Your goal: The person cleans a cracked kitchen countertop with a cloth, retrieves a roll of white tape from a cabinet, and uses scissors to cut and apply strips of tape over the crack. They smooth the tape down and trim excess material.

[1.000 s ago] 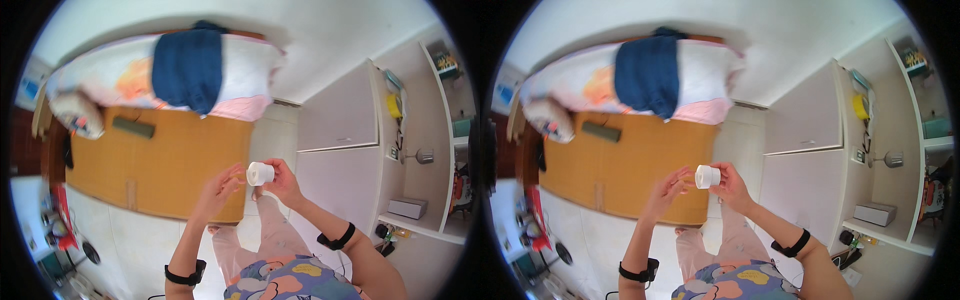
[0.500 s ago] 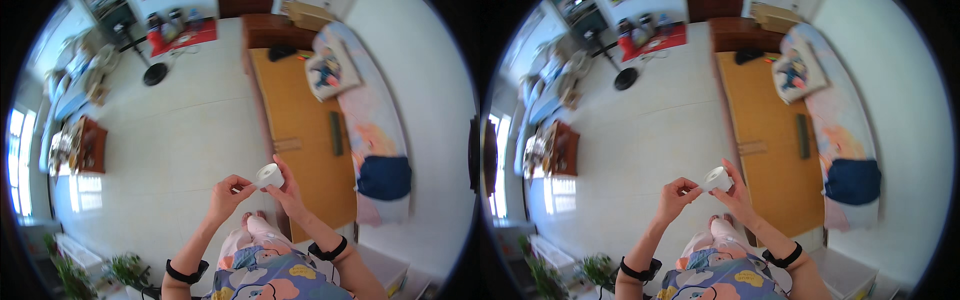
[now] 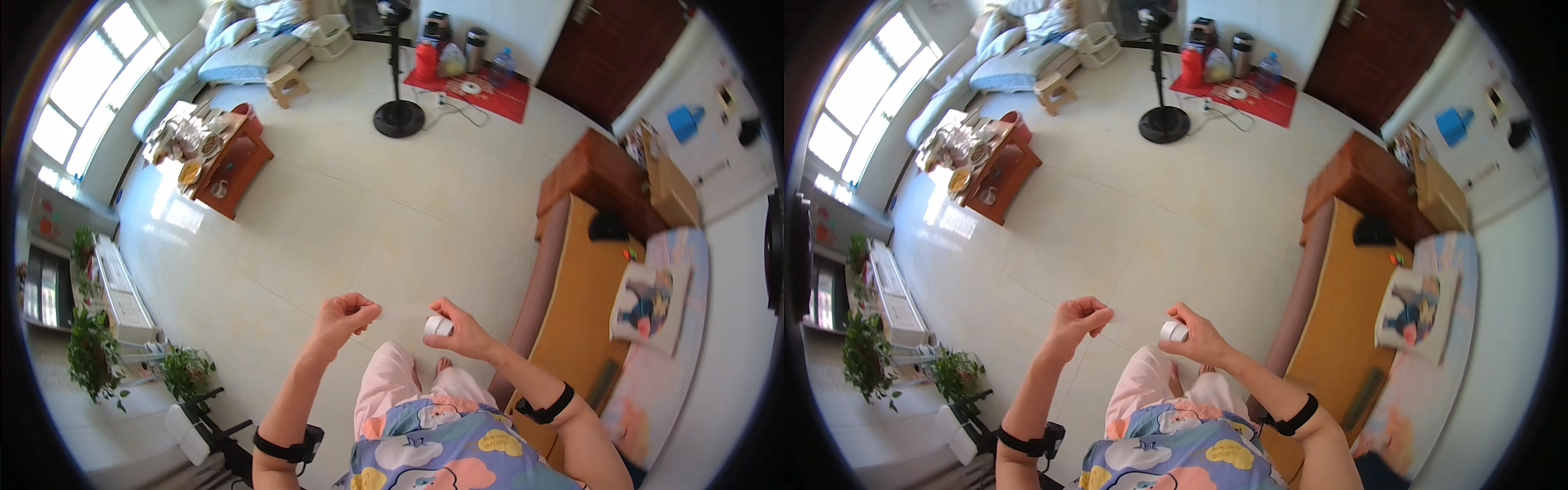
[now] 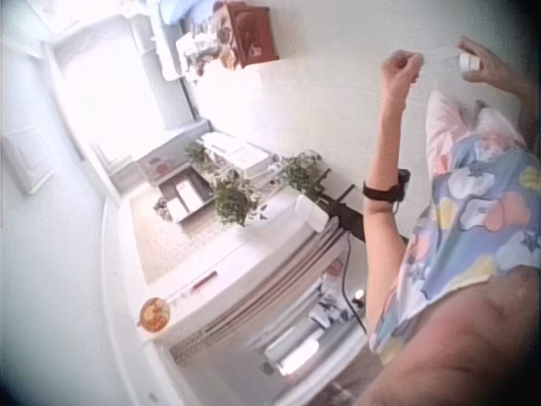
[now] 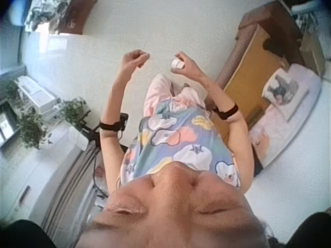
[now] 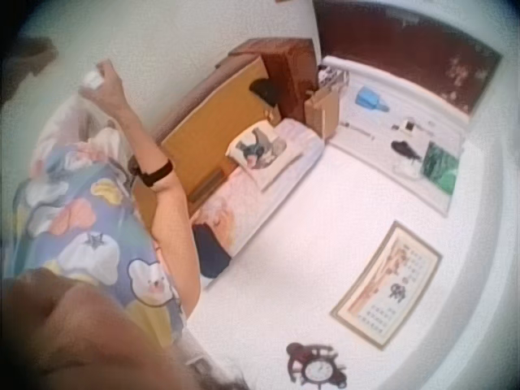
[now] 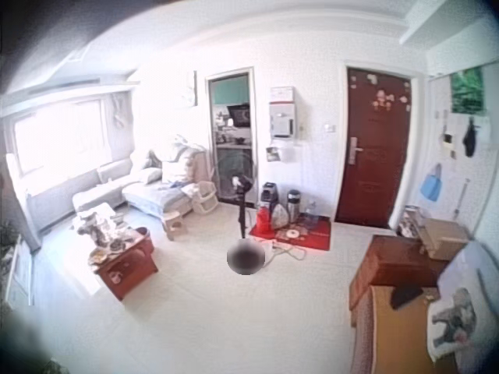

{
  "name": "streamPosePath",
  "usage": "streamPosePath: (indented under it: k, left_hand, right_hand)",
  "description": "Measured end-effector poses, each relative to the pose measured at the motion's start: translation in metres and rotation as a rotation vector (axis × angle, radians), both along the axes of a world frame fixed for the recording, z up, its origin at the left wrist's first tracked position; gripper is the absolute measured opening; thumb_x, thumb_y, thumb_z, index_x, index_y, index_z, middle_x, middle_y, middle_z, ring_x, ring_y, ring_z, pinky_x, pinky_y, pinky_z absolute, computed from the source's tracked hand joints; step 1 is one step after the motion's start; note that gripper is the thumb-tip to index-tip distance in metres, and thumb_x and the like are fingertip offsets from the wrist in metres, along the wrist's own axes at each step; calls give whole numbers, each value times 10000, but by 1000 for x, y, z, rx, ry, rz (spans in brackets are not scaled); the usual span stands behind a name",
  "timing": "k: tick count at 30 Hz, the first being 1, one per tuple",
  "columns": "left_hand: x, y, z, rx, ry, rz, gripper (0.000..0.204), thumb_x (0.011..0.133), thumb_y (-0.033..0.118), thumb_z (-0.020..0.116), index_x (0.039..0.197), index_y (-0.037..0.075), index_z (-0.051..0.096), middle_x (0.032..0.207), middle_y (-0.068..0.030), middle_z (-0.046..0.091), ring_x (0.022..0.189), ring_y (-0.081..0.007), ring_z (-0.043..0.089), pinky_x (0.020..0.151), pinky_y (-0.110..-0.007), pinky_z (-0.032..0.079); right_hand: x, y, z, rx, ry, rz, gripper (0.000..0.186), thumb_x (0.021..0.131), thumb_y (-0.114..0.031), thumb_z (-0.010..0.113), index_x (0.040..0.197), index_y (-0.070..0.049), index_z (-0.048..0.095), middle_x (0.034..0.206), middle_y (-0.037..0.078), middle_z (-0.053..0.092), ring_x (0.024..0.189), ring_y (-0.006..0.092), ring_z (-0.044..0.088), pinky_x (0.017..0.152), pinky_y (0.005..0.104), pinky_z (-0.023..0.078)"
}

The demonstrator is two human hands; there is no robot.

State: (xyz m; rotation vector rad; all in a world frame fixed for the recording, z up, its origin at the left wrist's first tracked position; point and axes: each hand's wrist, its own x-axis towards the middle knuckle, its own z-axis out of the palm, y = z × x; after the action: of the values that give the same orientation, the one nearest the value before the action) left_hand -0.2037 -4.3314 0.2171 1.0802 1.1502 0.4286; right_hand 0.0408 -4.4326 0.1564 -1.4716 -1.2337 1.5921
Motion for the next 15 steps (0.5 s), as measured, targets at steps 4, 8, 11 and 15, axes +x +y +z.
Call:
streamPosePath:
  k: [4, 8, 11, 15]
  left_hand:
    - [-26, 145, -1, -29, -41, 136, 169, 889, 160, 721, 919, -4, 696, 709, 2, 619, 590, -60, 525, 534, -227, 421]
    - [-61, 292, 5, -92, -242, 356, 230, 912, 148, 700, 1052, -33, 682, 751, -19, 634, 606, -67, 544, 543, -222, 433]
    - [-72, 393, 0, -196, -392, 408, 281, 924, 118, 685, 1151, -46, 666, 799, -37, 659, 660, -92, 602, 608, -229, 501]
    - [-56, 527, 8, -68, -271, 287, 308, 923, 86, 683, 1196, -54, 659, 883, -71, 702, 761, -132, 676, 743, -248, 572]
  right_hand:
    - [-8, 171, -8, 20, 233, 193, 668, 771, -188, 772, 1316, 11, 441, 1110, 79, 597, 993, 169, 611, 900, 298, 491]
    - [-40, 334, 15, -264, 543, 218, 681, 807, -162, 733, 1369, 29, 396, 1227, 133, 579, 1067, 239, 649, 901, 377, 544]
    - [-44, 437, 22, -400, 747, 276, 626, 847, -281, 673, 1340, 37, 453, 1295, 186, 571, 1085, 279, 656, 883, 382, 567]
    - [-34, 567, 18, -541, 913, 268, 700, 862, -404, 581, 1370, 64, 469, 1326, 265, 561, 1004, 302, 688, 770, 340, 604]
